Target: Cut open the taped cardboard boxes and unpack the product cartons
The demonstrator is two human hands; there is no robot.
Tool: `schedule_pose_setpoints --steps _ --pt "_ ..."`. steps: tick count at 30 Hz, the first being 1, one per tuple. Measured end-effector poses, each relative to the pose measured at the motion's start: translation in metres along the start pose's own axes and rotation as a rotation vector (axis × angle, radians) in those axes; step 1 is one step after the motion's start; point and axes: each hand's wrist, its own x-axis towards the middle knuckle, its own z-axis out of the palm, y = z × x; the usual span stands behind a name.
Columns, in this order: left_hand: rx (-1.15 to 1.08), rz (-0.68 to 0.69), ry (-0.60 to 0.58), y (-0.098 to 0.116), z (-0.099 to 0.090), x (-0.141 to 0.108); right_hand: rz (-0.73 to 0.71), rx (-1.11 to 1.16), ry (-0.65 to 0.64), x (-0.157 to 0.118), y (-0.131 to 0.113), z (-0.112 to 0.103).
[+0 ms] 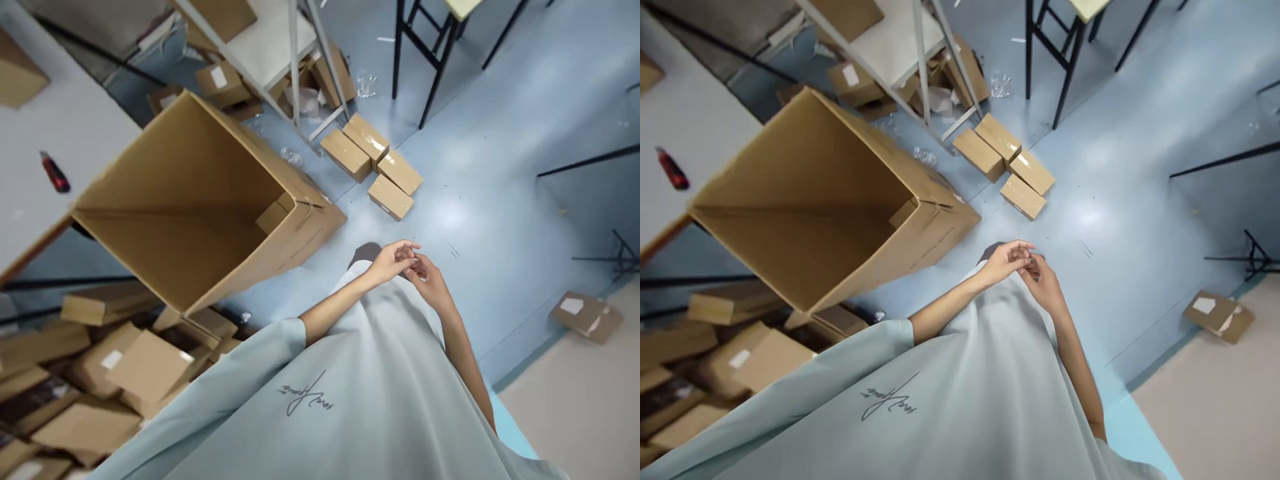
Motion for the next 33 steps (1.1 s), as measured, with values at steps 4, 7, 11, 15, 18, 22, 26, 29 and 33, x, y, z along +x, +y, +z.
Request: schedule_pose_setpoints --steps 4,7,11,15,18,22,26,29,33 --pt "-0.097 0.090 0.155 0.010 0.010 0.037 0.005 -0.182 -0.206 0.070 -0.027 -0.038" --pt "-0.157 0.077 0.232 0.015 -0.001 0.065 0.058 -0.267 -0.331 0.121 -0.037 -0.045" --pt "-0.160 0.039 0.338 0.020 -0.033 0.106 0.129 -0.303 -0.446 0.184 -0.049 -0.050" --pt "-0.196 0.017 0.498 0.012 -0.068 0.149 0.189 -0.363 -0.511 0.250 -0.053 -0.064" --pt "-0.277 -0.058 0.673 -0.008 -0.090 0.184 0.228 -0.496 -0.536 0.307 -0.046 -0.082" --pt "-0.371 -0.229 0.923 -0.052 -0.110 0.226 0.274 -0.657 -0.576 0.393 -0.023 -0.109" --pt "-0.432 -0.356 1.136 -0.109 -0.115 0.259 0.366 -0.795 -0.633 0.479 0.013 -0.134" --pt "-0.473 -0.438 1.201 -0.155 -0.108 0.288 0.431 -0.917 -0.634 0.535 0.045 -0.149" --pt "-0.495 -0.523 1.165 -0.217 -0.100 0.336 0.506 -0.979 -0.571 0.591 0.097 -0.160"
